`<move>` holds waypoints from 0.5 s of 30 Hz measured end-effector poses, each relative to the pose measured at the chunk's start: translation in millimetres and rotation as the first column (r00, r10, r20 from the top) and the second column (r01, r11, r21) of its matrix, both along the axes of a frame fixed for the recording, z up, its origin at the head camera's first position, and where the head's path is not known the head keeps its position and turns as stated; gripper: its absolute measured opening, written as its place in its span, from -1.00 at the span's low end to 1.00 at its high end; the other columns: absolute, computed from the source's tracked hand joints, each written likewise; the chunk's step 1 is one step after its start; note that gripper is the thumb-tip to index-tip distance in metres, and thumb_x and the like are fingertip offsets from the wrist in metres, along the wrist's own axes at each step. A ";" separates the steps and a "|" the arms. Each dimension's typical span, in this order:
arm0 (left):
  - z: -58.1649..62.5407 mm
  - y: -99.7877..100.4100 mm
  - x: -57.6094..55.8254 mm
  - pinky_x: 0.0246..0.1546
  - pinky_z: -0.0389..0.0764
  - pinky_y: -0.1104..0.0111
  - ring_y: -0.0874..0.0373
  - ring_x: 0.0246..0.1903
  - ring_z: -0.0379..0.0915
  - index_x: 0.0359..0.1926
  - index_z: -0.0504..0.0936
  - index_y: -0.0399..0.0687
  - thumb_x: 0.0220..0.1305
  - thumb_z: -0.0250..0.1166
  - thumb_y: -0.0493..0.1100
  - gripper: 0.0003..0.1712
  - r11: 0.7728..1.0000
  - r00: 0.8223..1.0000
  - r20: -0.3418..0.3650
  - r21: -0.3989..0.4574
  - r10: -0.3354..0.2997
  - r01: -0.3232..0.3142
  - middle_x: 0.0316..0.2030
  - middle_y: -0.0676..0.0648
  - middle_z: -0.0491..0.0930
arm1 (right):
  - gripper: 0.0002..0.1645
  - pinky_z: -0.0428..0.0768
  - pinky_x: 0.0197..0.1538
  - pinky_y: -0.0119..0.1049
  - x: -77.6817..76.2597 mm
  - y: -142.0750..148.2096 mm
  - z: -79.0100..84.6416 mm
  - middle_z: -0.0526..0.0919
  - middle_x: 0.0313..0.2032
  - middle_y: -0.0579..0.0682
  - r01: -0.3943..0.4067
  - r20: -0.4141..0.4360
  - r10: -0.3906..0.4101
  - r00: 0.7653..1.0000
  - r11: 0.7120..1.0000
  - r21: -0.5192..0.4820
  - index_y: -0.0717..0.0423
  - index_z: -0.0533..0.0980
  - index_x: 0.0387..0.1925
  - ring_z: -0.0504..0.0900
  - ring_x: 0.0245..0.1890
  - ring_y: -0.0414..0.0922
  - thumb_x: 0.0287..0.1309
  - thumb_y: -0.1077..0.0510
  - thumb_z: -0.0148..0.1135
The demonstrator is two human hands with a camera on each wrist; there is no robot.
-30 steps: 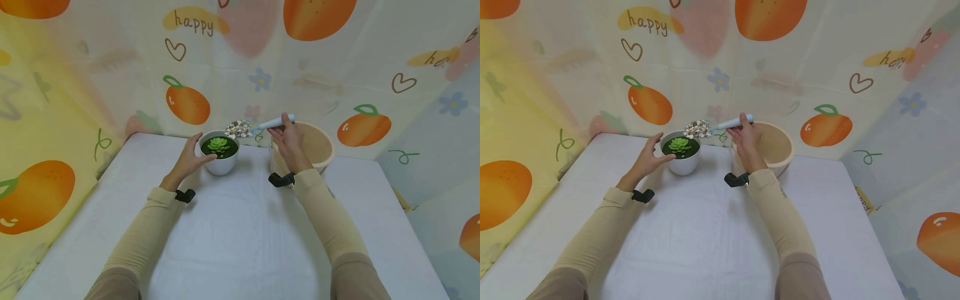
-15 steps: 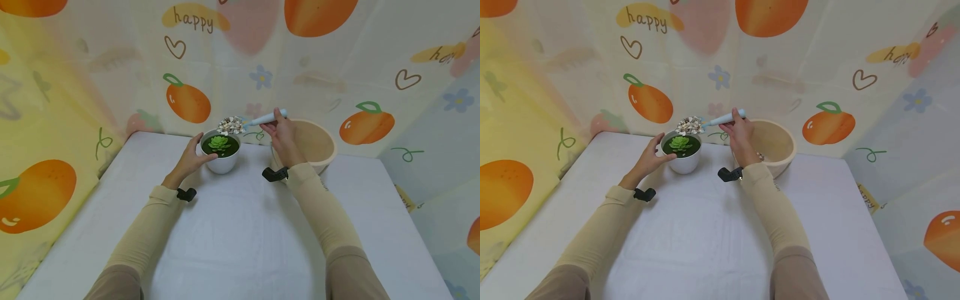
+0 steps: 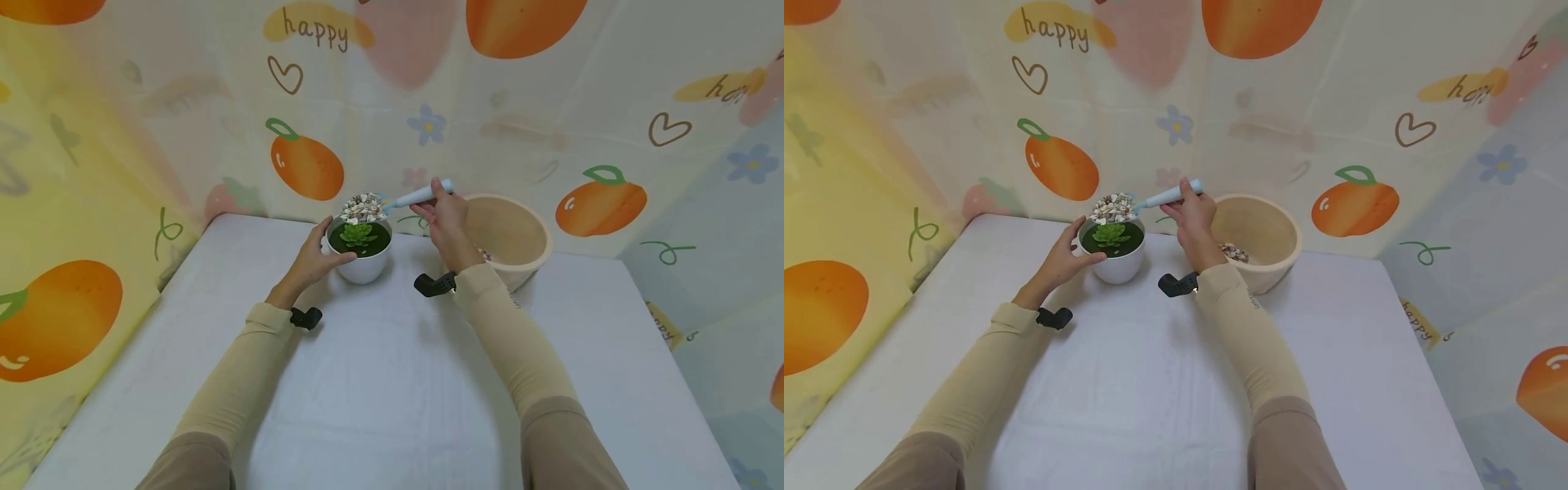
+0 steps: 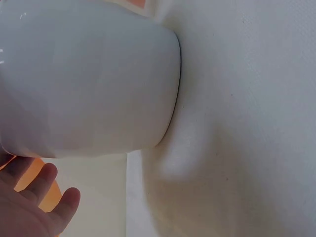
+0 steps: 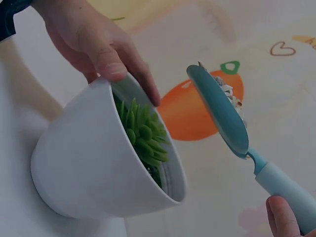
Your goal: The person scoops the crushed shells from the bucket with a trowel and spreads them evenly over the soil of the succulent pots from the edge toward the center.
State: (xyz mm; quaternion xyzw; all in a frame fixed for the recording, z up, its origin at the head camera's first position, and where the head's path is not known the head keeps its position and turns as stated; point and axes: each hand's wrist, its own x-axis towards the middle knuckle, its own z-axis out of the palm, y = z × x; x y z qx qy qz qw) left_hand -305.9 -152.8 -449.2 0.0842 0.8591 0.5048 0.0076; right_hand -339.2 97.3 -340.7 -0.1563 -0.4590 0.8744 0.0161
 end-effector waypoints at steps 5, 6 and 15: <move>0.5 -2.0 -0.4 0.46 0.05 -0.07 -0.07 0.52 -0.15 0.54 -0.10 -0.09 0.10 0.44 0.10 0.19 1.000 1.000 -0.025 0.005 0.004 -0.004 0.53 -0.16 -0.06 | -0.51 0.61 0.08 -0.02 -0.9 -8.1 -2.3 0.54 -0.31 0.10 -0.012 0.001 0.012 1.000 1.000 0.029 0.33 0.38 0.18 0.65 -0.01 0.12 0.38 0.09 0.09; 0.3 -2.3 -1.2 0.46 0.06 -0.08 -0.07 0.52 -0.15 0.54 -0.10 -0.09 0.09 0.44 0.11 0.19 1.000 1.000 -0.030 0.002 0.004 -0.003 0.53 -0.17 -0.05 | -0.53 0.60 0.08 -0.02 -1.0 -9.4 -3.1 0.54 -0.32 0.09 -0.012 -0.001 0.012 1.000 0.999 0.042 0.33 0.39 0.16 0.66 -0.05 0.10 0.38 0.09 0.09; -3.2 -0.3 -0.6 0.47 0.05 -0.07 -0.07 0.52 -0.14 0.54 -0.08 -0.10 0.09 0.45 0.09 0.19 1.000 1.000 -0.027 0.021 0.002 -0.002 0.53 -0.17 -0.04 | -0.62 0.60 0.09 -0.03 0.8 -17.3 -13.6 0.55 -0.37 0.06 -0.044 -0.009 0.045 0.999 0.990 0.131 0.31 0.42 0.09 0.66 -0.10 0.07 0.41 0.12 0.05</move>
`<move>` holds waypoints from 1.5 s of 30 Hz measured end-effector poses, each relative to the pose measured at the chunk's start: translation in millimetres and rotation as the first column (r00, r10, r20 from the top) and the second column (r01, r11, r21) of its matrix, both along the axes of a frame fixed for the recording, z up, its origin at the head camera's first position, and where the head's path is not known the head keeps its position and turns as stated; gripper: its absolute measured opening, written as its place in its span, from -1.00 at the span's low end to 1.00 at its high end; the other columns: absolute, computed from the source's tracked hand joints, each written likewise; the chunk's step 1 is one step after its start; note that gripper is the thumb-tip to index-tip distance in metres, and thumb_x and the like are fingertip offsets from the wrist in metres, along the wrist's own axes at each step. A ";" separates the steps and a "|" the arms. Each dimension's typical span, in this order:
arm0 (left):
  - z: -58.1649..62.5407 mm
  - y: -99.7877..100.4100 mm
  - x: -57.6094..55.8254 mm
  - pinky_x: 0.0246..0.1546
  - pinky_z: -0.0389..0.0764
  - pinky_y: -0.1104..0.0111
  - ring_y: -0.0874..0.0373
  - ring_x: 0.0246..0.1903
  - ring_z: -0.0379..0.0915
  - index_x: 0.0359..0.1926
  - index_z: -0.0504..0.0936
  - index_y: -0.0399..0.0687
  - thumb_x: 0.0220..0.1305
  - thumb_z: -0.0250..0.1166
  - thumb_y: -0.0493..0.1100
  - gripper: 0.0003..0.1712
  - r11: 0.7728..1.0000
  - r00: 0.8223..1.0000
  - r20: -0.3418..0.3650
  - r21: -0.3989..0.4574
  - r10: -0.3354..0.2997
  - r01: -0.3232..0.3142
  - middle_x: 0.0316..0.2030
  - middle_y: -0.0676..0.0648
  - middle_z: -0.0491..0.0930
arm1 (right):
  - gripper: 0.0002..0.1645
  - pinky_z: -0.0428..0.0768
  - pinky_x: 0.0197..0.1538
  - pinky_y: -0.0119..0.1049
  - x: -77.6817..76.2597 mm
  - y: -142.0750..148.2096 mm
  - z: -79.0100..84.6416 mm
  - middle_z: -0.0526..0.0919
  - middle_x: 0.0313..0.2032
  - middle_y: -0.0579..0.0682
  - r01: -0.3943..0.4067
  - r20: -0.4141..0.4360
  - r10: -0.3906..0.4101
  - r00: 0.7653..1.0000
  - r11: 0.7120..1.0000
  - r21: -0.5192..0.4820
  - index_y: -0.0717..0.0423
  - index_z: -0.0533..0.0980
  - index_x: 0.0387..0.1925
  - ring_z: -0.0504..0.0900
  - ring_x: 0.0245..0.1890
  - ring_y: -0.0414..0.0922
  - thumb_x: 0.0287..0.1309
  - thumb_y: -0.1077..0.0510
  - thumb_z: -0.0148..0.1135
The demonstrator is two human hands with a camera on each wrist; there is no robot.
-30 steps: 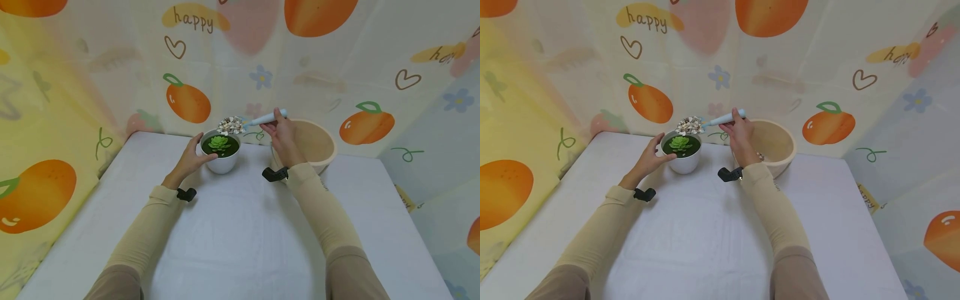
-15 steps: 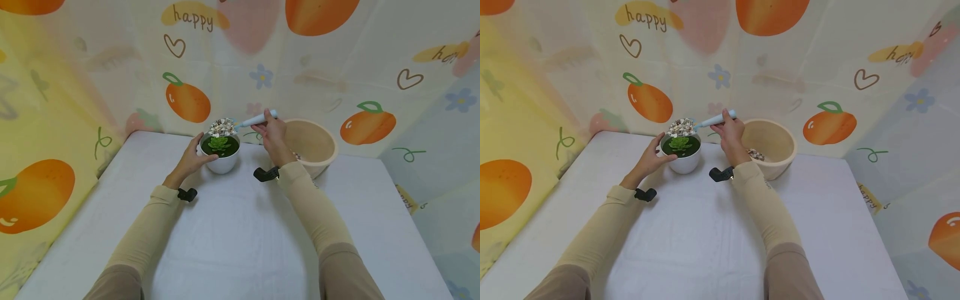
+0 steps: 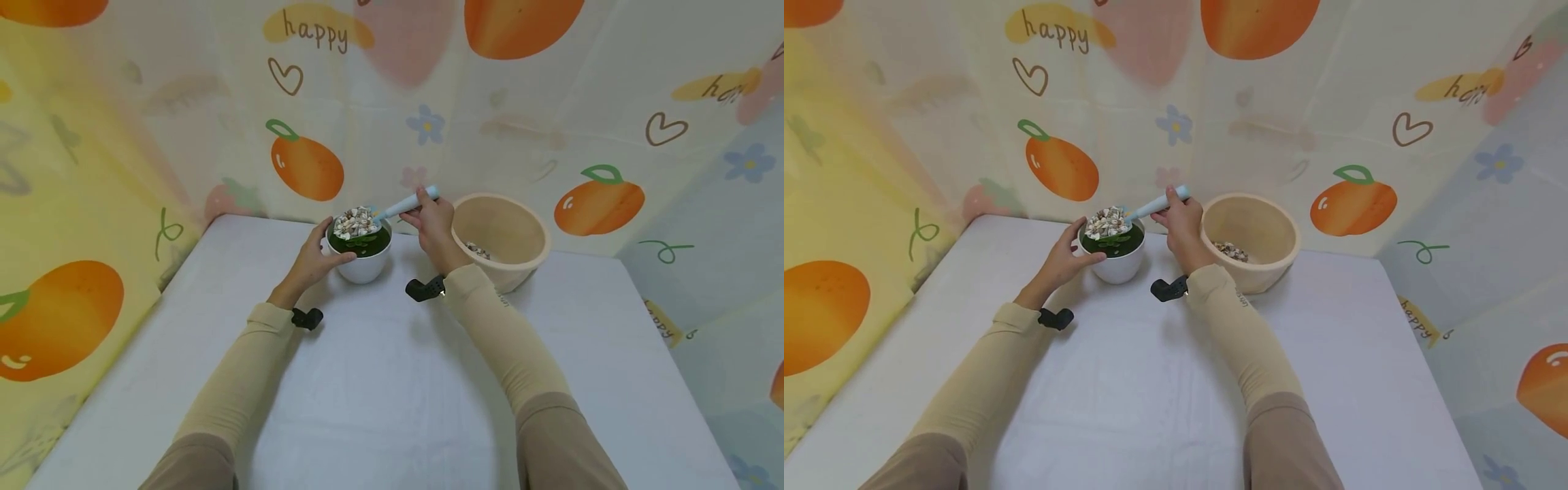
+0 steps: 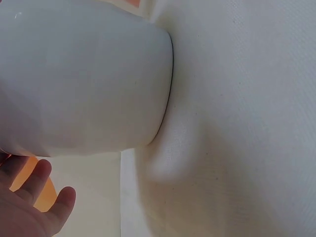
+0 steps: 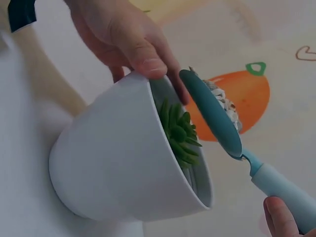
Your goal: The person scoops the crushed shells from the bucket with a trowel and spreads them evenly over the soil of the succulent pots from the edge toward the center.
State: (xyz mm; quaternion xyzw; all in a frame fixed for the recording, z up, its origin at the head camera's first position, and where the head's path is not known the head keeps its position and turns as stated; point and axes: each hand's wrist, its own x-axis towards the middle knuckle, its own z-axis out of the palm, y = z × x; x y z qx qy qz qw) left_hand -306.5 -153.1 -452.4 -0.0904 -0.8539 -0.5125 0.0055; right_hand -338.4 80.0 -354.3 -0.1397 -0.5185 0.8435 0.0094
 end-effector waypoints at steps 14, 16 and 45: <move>-2.7 -0.2 0.4 0.45 0.06 -0.10 -0.11 0.51 -0.13 0.54 -0.09 -0.08 0.10 0.46 0.06 0.18 1.000 1.000 0.012 0.018 0.002 -0.002 0.52 -0.19 -0.04 | -0.70 0.67 -0.01 -0.11 1.0 -3.5 -7.4 0.58 -0.39 0.04 0.000 -0.008 0.000 1.000 0.998 0.061 0.23 0.45 -0.04 0.70 -0.36 -0.09 0.38 0.07 0.10; -2.7 -0.2 0.6 0.45 0.06 -0.11 -0.12 0.51 -0.14 0.54 -0.09 -0.08 0.10 0.46 0.05 0.18 1.000 1.000 0.014 0.019 0.004 -0.004 0.52 -0.19 -0.04 | -0.68 0.69 -0.05 -0.14 0.8 -4.3 -9.3 0.60 -0.40 0.04 0.005 -0.017 -0.004 1.000 0.997 0.074 0.24 0.46 -0.03 0.69 -0.40 -0.12 0.38 0.07 0.10; -0.8 0.1 0.0 0.45 0.10 -0.07 -0.10 0.50 -0.09 0.54 -0.08 -0.09 0.09 0.46 0.10 0.18 1.000 1.000 -0.010 -0.031 0.002 -0.002 0.52 -0.18 -0.01 | -0.62 0.71 -0.34 -0.36 -4.3 -13.1 -19.1 0.68 -0.21 0.39 0.125 -0.261 -0.007 0.965 0.890 0.439 0.40 0.44 -0.10 0.64 -0.57 -0.25 0.32 0.10 0.21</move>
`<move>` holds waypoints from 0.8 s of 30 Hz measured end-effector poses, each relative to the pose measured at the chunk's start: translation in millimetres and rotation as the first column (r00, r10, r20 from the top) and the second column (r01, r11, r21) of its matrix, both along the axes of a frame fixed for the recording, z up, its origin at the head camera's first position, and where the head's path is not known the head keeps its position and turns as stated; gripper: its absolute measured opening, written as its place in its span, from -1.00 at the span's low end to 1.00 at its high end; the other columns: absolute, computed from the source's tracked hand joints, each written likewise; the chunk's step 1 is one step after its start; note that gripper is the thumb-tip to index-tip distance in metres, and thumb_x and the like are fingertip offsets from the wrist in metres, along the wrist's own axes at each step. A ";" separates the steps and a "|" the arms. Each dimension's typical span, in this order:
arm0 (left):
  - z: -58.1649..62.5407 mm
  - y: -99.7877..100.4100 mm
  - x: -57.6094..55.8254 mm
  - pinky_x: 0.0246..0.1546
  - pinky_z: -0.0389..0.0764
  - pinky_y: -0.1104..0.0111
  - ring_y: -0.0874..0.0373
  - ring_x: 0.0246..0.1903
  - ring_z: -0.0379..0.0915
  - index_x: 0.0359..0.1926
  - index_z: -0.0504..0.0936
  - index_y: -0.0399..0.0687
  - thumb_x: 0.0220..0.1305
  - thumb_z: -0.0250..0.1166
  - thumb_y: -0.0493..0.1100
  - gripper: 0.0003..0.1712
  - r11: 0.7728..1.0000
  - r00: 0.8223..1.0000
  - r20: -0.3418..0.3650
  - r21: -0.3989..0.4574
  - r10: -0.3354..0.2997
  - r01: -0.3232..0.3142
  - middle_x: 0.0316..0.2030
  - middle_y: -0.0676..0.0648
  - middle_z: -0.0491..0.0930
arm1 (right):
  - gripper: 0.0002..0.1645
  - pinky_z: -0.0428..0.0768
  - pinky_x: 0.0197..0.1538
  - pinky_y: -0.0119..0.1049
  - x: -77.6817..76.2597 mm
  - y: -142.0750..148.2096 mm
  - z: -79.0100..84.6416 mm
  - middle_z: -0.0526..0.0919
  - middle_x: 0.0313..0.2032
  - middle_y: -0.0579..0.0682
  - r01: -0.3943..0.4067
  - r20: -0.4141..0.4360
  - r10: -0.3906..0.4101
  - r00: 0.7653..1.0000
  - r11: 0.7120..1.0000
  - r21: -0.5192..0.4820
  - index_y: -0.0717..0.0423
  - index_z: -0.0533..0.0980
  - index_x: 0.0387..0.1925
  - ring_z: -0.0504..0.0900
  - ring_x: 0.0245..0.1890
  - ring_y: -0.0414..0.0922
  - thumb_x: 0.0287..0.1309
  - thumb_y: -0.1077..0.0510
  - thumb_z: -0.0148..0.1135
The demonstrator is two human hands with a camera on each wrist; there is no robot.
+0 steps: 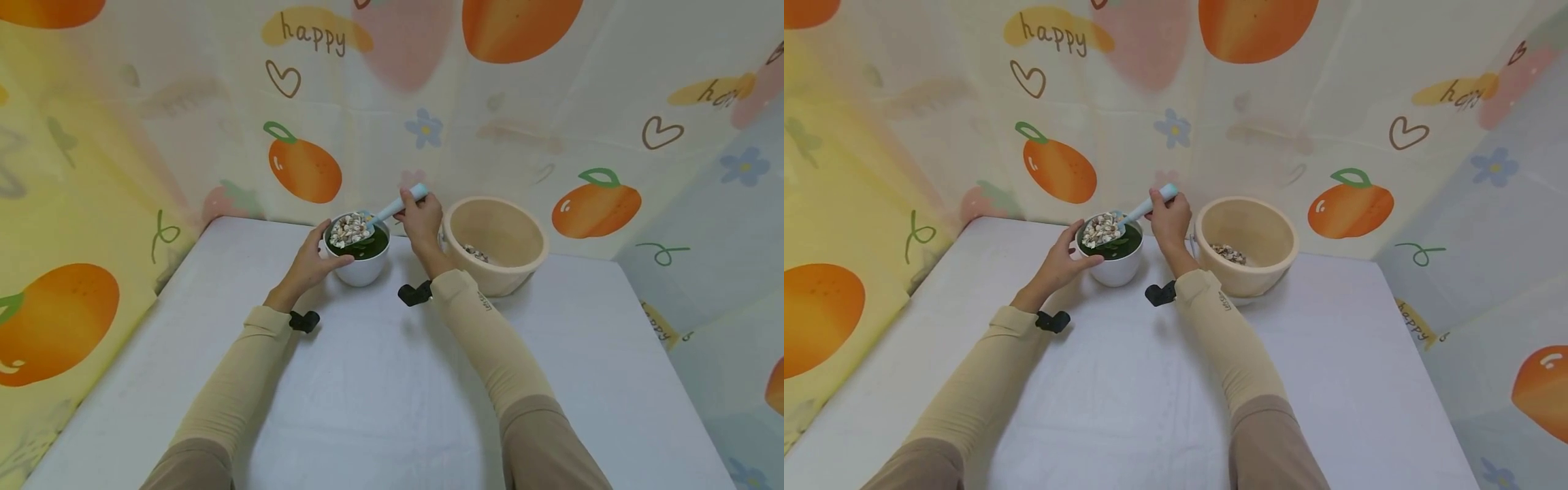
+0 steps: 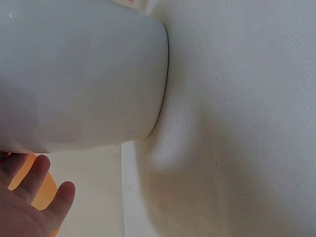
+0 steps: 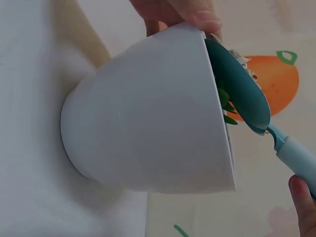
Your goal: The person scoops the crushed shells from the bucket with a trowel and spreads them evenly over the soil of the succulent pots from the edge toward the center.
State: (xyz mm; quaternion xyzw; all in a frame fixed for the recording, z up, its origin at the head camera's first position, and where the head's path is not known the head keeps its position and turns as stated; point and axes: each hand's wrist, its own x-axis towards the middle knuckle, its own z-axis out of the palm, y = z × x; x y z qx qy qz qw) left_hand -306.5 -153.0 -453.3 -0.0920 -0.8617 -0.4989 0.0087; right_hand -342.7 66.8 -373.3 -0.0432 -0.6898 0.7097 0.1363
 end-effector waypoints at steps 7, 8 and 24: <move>-0.8 -0.5 -0.2 0.44 0.09 -0.09 -0.11 0.50 -0.09 0.54 -0.08 -0.08 0.09 0.45 0.10 0.19 1.000 1.000 0.001 -0.002 0.002 -0.001 0.52 -0.19 -0.02 | -0.61 0.70 -0.35 -0.38 2.2 -2.3 2.4 0.70 -0.23 0.35 0.010 -0.029 -0.008 1.000 0.997 0.071 0.37 0.46 -0.11 0.73 -0.50 -0.12 0.31 0.07 0.21; -0.3 -0.4 0.4 0.44 0.10 -0.09 -0.11 0.50 -0.09 0.54 -0.08 -0.08 0.09 0.45 0.09 0.18 1.000 1.000 0.003 0.000 0.003 -0.003 0.52 -0.19 -0.01 | -0.61 0.70 -0.35 -0.37 2.6 -2.8 2.7 0.70 -0.23 0.35 0.010 -0.030 -0.008 1.000 0.997 0.071 0.38 0.46 -0.12 0.73 -0.50 -0.11 0.31 0.07 0.22; -0.8 -0.7 0.2 0.44 0.12 -0.08 -0.11 0.50 -0.08 0.53 -0.07 -0.11 0.10 0.45 0.09 0.17 1.000 1.000 -0.008 -0.006 0.002 -0.002 0.51 -0.20 0.00 | -0.62 0.73 -0.24 -0.22 5.9 -8.3 2.1 0.70 -0.20 0.32 -0.026 -0.083 0.036 0.996 0.993 0.118 0.35 0.48 -0.09 0.75 -0.35 0.14 0.32 0.06 0.20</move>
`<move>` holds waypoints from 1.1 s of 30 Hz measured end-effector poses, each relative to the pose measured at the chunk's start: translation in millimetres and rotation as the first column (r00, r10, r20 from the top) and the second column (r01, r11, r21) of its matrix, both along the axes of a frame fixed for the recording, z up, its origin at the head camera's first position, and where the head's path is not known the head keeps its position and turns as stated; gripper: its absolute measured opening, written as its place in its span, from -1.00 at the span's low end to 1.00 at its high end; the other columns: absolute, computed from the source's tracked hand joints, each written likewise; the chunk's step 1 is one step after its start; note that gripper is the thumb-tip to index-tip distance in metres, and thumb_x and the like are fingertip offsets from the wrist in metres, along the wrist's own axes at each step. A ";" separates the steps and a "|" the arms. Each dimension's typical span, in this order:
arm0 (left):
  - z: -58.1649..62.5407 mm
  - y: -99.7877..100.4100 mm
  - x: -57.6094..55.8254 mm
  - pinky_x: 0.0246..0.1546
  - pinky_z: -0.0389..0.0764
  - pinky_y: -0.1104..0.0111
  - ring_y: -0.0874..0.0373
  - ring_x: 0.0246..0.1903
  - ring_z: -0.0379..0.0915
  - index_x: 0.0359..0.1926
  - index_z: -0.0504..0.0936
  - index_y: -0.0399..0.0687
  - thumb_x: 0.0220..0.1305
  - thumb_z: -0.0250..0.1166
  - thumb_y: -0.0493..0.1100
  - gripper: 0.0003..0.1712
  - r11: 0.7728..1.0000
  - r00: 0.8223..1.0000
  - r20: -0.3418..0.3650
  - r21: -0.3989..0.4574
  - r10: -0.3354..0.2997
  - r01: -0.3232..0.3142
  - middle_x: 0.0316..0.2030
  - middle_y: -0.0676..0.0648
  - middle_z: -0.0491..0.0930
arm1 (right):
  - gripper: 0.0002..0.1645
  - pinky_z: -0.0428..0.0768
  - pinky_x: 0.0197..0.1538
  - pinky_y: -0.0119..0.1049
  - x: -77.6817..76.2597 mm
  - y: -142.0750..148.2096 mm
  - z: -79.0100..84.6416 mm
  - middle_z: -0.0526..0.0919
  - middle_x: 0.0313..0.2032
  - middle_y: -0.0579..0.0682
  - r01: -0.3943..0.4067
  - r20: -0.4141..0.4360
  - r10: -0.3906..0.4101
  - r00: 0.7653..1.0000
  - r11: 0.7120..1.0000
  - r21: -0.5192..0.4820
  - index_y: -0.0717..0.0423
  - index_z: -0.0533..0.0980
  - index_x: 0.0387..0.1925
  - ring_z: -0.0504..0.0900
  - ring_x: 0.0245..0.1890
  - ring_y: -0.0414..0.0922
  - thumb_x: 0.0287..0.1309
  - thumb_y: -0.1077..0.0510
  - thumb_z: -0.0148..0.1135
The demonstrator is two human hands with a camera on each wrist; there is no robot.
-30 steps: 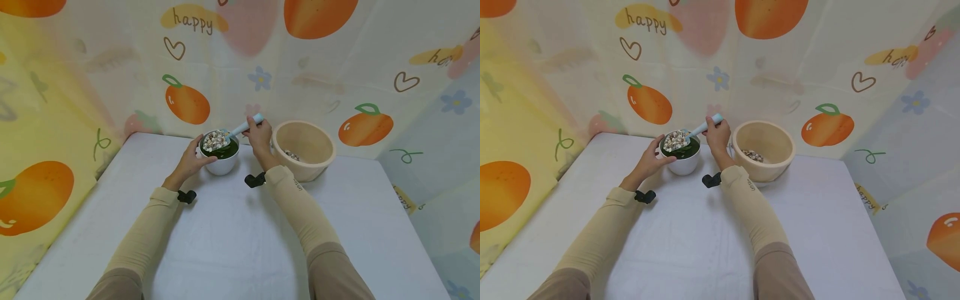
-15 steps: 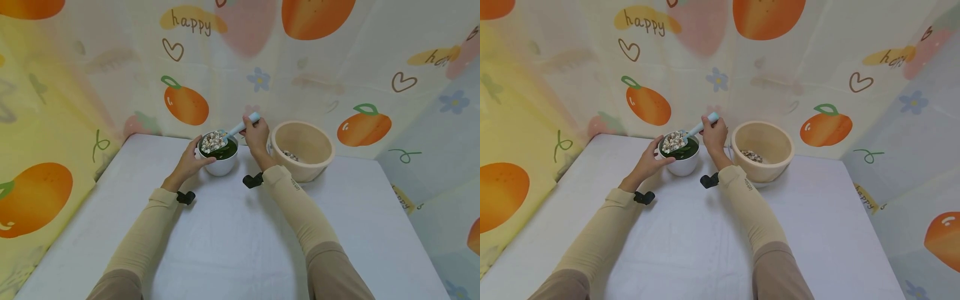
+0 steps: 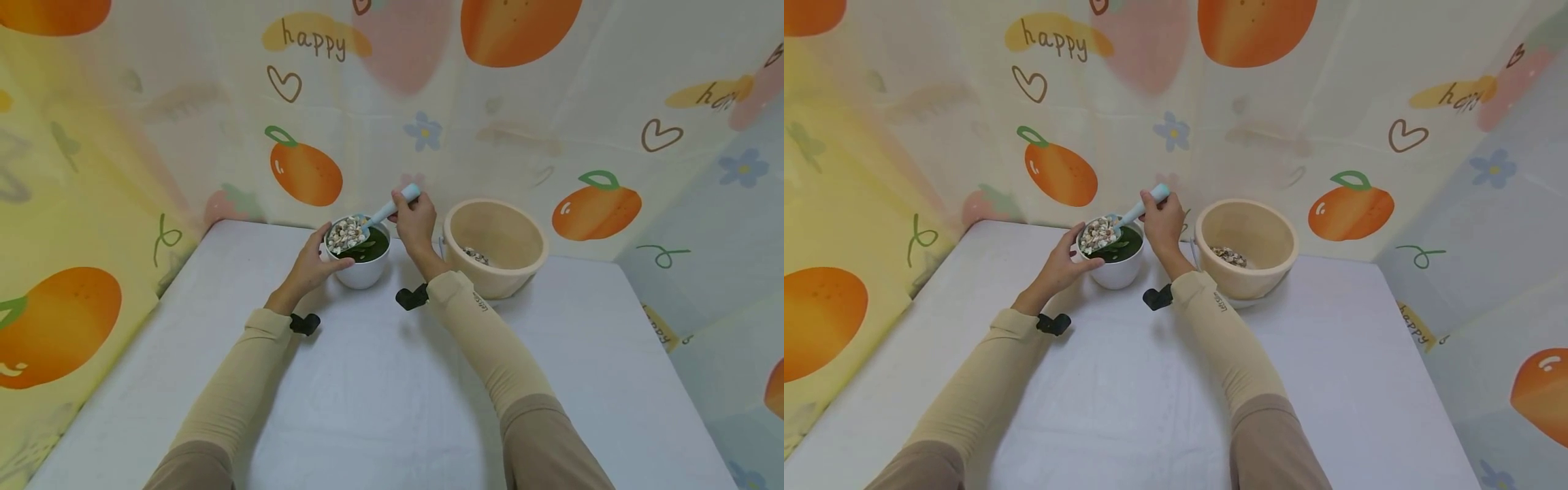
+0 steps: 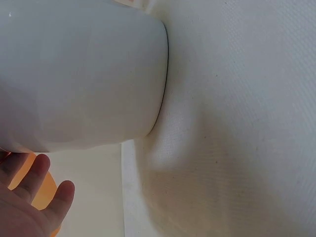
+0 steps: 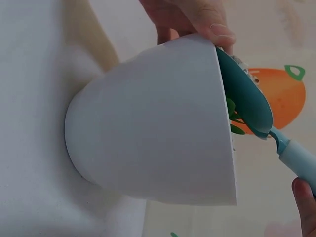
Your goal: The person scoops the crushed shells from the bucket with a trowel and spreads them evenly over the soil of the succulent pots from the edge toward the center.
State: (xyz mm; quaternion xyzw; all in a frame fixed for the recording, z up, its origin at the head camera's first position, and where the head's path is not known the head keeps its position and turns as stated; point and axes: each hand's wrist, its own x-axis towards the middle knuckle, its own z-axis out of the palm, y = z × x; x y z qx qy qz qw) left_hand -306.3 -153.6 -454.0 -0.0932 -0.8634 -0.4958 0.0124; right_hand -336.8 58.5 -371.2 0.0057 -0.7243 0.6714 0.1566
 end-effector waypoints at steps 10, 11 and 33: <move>-1.1 2.1 0.8 0.44 0.12 -0.08 -0.11 0.49 -0.07 0.54 -0.07 -0.10 0.10 0.45 0.10 0.17 1.000 1.000 0.005 0.001 -0.008 0.007 0.51 -0.20 0.00 | -0.63 0.69 -0.36 -0.41 -0.4 4.3 -2.9 0.69 -0.25 0.30 0.008 -0.003 -0.008 1.000 1.000 -0.014 0.33 0.48 -0.11 0.64 -0.60 -0.30 0.30 0.06 0.23; -1.3 2.2 0.7 0.44 0.12 -0.07 -0.12 0.50 -0.07 0.54 -0.07 -0.09 0.10 0.45 0.09 0.17 1.000 1.000 0.005 0.001 -0.007 0.007 0.51 -0.20 0.00 | -0.63 0.69 -0.37 -0.42 -0.9 4.9 -3.0 0.69 -0.25 0.31 0.010 -0.004 -0.010 1.000 1.000 -0.014 0.33 0.48 -0.12 0.63 -0.61 -0.32 0.30 0.06 0.23; -1.4 0.0 -0.6 0.44 0.12 -0.09 -0.13 0.49 -0.07 0.54 -0.07 -0.06 0.08 0.46 0.11 0.18 1.000 1.000 0.013 0.005 0.007 -0.007 0.52 -0.19 -0.01 | -0.63 0.73 -0.27 -0.27 3.3 8.1 4.5 0.69 -0.21 0.35 -0.036 -0.017 0.036 0.999 0.999 -0.029 0.36 0.45 -0.10 0.68 -0.53 -0.17 0.31 0.09 0.21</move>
